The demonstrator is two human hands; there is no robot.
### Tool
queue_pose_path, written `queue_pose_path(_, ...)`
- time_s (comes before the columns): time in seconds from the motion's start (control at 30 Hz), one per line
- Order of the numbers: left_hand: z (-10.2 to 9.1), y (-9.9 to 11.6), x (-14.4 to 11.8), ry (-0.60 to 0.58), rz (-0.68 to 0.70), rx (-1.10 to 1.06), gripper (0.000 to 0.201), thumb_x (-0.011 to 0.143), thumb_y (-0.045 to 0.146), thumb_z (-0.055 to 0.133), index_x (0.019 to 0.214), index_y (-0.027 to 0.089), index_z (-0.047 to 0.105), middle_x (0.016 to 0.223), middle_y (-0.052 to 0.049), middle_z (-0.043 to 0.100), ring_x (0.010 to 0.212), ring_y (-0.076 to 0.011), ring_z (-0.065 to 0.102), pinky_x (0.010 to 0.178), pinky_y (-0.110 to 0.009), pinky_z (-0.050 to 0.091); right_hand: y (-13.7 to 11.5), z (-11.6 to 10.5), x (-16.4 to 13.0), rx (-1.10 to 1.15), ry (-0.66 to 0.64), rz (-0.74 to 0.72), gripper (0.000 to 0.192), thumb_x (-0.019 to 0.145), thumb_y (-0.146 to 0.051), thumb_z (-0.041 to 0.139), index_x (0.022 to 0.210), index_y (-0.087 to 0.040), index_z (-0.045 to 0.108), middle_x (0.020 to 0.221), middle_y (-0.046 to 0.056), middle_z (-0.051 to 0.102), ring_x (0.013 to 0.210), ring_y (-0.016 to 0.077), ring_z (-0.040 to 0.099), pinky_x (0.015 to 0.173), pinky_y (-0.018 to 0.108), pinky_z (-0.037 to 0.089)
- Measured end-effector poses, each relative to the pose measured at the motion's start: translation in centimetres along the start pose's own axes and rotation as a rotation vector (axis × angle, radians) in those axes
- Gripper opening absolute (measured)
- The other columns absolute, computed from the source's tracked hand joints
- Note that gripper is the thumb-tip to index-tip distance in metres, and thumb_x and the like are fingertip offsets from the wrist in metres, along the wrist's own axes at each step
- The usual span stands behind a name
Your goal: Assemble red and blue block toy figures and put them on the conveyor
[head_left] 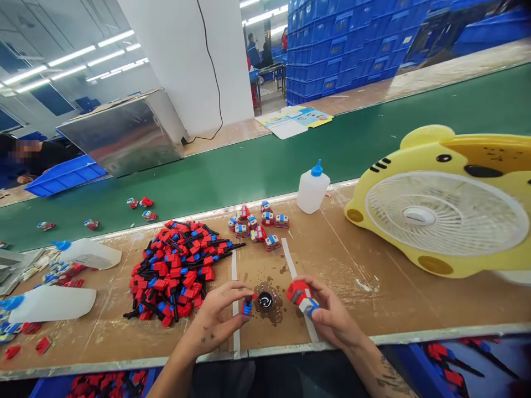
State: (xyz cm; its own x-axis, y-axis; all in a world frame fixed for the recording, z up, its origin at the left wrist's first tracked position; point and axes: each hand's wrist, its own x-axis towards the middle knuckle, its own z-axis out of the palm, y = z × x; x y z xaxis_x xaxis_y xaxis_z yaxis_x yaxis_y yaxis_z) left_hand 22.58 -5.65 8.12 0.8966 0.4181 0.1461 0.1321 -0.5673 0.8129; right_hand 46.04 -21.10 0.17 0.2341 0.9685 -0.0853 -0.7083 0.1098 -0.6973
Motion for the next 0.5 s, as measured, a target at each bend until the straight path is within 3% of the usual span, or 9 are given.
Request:
queue_pose_path(0.17, -0.6, 1.3, 1.7, -0.289, 0.252, 0.434, 0.042, 0.093, 0.006, 0.047, 0.127, 0.026, 0.061, 0.131, -0.011, 0.057, 0.118, -0.0235, 0.054, 0.101, -0.038, 0.048, -0.4, -0.7, 0.7, -0.206, -0.065, -0.049, 0.065, 0.066, -0.037, 0.090, 0.124, -0.027, 0.063, 0.112, 0.007, 0.067, 0.102, 0.0231, 0.062, 0.087, 0.032, 0.047)
queue_pose_path(0.3, -0.5, 2.0, 3.0, -0.467, 0.332, 0.651, 0.042, 0.093, 0.006, 0.046, 0.127, 0.026, 0.062, 0.133, -0.014, 0.056, 0.120, -0.0283, 0.054, 0.101, -0.043, 0.047, -0.5, -0.8, 0.9, -0.267, -0.048, -0.041, 0.060, 0.066, -0.039, 0.089, 0.119, -0.024, 0.065, 0.109, 0.007, 0.067, 0.097, 0.0226, 0.061, 0.084, 0.032, 0.048)
queue_pose_path(0.37, -0.4, 2.0, 3.5, -0.501, 0.330, 0.658, 0.039, 0.095, 0.009, 0.047, 0.126, 0.027, 0.063, 0.133, -0.014, 0.057, 0.118, -0.0284, 0.055, 0.100, -0.042, 0.048, -0.5, -0.8, 0.9, -0.260, -0.020, -0.054, 0.058, 0.065, -0.039, 0.090, 0.115, -0.025, 0.065, 0.105, 0.005, 0.067, 0.091, 0.0213, 0.061, 0.079, 0.030, 0.048)
queue_pose_path(0.5, -0.2, 2.0, 4.1, -0.459, 0.303, 0.538, 0.038, 0.096, 0.009, 0.049, 0.126, 0.028, 0.064, 0.132, -0.013, 0.058, 0.118, -0.0263, 0.055, 0.101, -0.040, 0.048, -0.7, -0.8, 0.8, -0.262, -0.009, -0.092, 0.058, 0.062, -0.038, 0.092, 0.111, -0.023, 0.066, 0.102, 0.006, 0.068, 0.091, 0.0228, 0.062, 0.081, 0.033, 0.049)
